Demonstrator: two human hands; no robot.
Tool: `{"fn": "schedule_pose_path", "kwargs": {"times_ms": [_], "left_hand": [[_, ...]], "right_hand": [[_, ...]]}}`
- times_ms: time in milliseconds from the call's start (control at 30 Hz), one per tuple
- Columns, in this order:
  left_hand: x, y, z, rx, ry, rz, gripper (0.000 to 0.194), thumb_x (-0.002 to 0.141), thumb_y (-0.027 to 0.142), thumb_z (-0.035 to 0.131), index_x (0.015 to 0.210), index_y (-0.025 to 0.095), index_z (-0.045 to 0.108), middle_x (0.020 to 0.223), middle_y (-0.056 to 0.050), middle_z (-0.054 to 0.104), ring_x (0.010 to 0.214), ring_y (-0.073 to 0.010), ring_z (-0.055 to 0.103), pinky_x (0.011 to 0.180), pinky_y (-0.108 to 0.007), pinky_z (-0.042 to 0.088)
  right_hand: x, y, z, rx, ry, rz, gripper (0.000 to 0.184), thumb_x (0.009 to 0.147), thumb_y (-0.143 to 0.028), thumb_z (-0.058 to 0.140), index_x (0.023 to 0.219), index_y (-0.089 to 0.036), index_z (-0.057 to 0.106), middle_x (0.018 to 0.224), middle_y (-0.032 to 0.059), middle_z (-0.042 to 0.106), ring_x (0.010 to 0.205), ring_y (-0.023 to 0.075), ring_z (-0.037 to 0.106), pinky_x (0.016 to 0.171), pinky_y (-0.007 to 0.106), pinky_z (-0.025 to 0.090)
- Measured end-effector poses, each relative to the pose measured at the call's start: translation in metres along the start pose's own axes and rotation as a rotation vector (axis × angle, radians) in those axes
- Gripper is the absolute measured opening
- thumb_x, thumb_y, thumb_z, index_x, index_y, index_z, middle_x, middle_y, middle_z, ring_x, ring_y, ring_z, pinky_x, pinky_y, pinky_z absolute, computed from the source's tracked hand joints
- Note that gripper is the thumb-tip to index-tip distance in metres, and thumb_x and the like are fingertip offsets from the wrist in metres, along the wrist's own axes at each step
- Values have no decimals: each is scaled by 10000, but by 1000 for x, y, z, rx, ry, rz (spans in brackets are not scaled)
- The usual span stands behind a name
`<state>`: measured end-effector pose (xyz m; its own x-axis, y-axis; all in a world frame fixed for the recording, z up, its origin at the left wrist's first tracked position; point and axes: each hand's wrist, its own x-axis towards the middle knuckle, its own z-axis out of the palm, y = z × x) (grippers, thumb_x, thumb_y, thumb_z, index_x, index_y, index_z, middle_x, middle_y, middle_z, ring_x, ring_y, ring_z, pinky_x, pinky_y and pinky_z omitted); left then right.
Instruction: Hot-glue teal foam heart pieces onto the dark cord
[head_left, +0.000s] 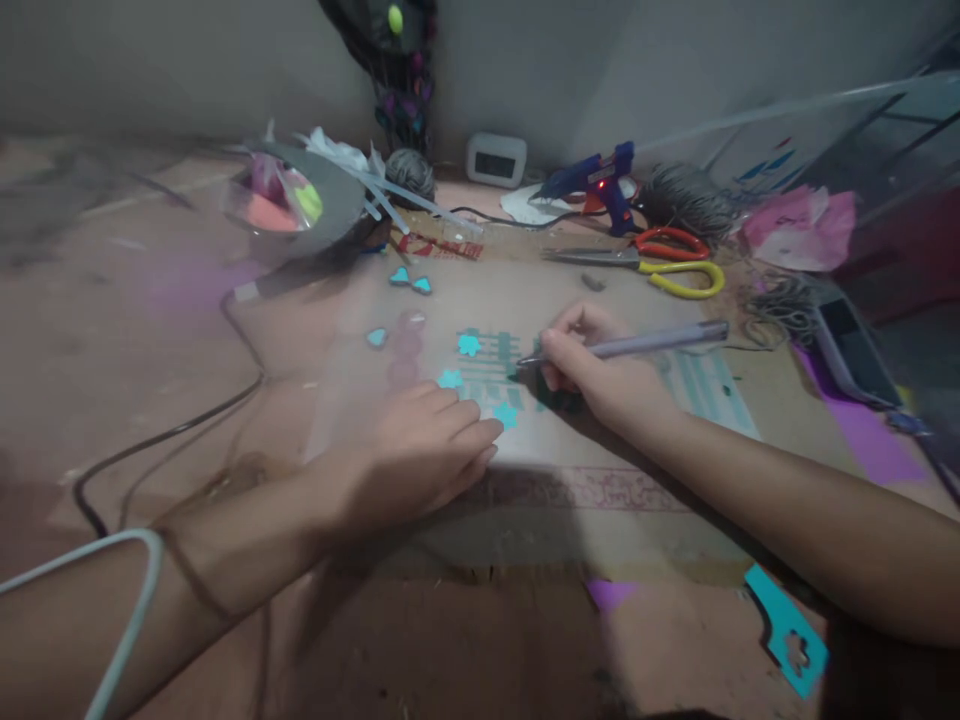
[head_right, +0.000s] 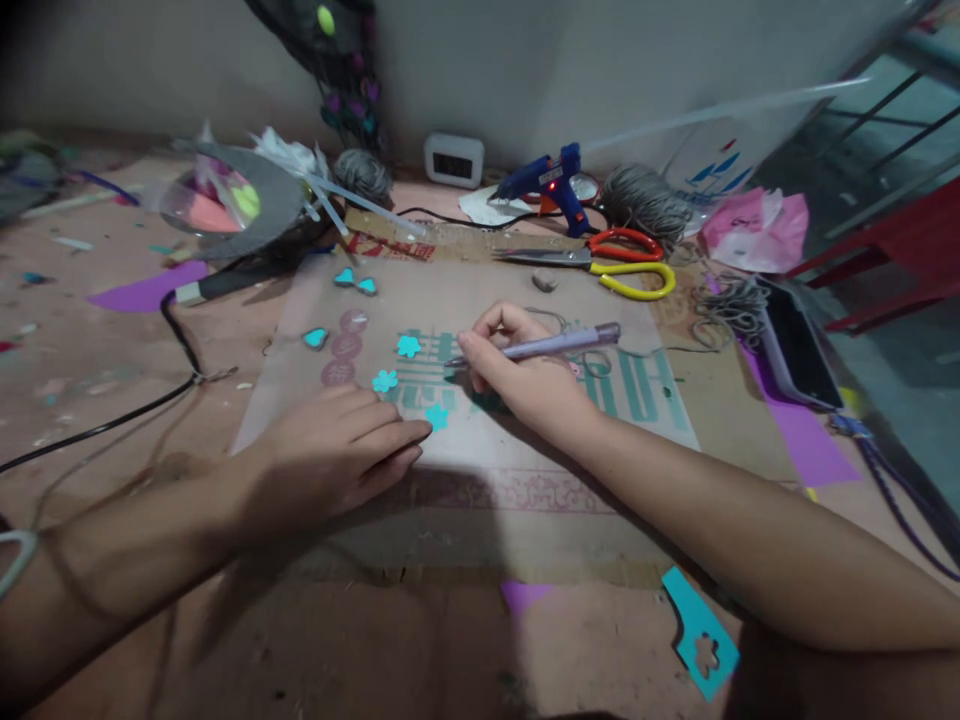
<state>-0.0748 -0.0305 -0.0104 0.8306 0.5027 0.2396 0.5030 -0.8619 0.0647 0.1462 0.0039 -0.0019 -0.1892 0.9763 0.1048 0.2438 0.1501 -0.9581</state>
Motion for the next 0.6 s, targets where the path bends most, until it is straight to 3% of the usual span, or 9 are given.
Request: {"fn": "schedule_pose_path", "kwargs": {"times_ms": [133, 233, 467, 600], "left_hand": [[0, -6, 3, 7, 205, -6, 188, 951, 256, 506, 834, 179, 631, 705, -20, 609, 688, -189, 540, 645, -339, 369], [2, -10, 3, -28, 253, -131, 192, 936, 250, 502, 778, 172, 580, 690, -28, 585, 681, -186, 528, 652, -331, 384], [2, -16, 6, -107, 306, -431, 307, 986, 300, 389, 731, 198, 525, 716, -42, 586, 718, -187, 531, 706, -320, 404], [2, -19, 5, -50, 308, -502, 366, 994, 327, 335, 751, 186, 570, 766, -80, 627, 771, -209, 570, 739, -331, 423]], "right_hand": [[2, 7, 0, -26, 6, -102, 160, 845, -302, 675, 867, -192, 561, 722, -27, 598, 612, 97, 541, 548, 220, 402], [1, 13, -1, -110, -43, -197, 171, 867, -253, 636, 1013, -180, 584, 886, 20, 632, 754, 129, 596, 667, 255, 465], [4, 18, -13, -442, -17, -598, 206, 911, -148, 525, 1068, -156, 658, 955, 87, 646, 872, 186, 610, 793, 317, 482], [9, 22, -20, -734, 24, -499, 256, 933, -184, 543, 1127, -165, 709, 973, 105, 671, 934, 215, 620, 835, 325, 476]]}}
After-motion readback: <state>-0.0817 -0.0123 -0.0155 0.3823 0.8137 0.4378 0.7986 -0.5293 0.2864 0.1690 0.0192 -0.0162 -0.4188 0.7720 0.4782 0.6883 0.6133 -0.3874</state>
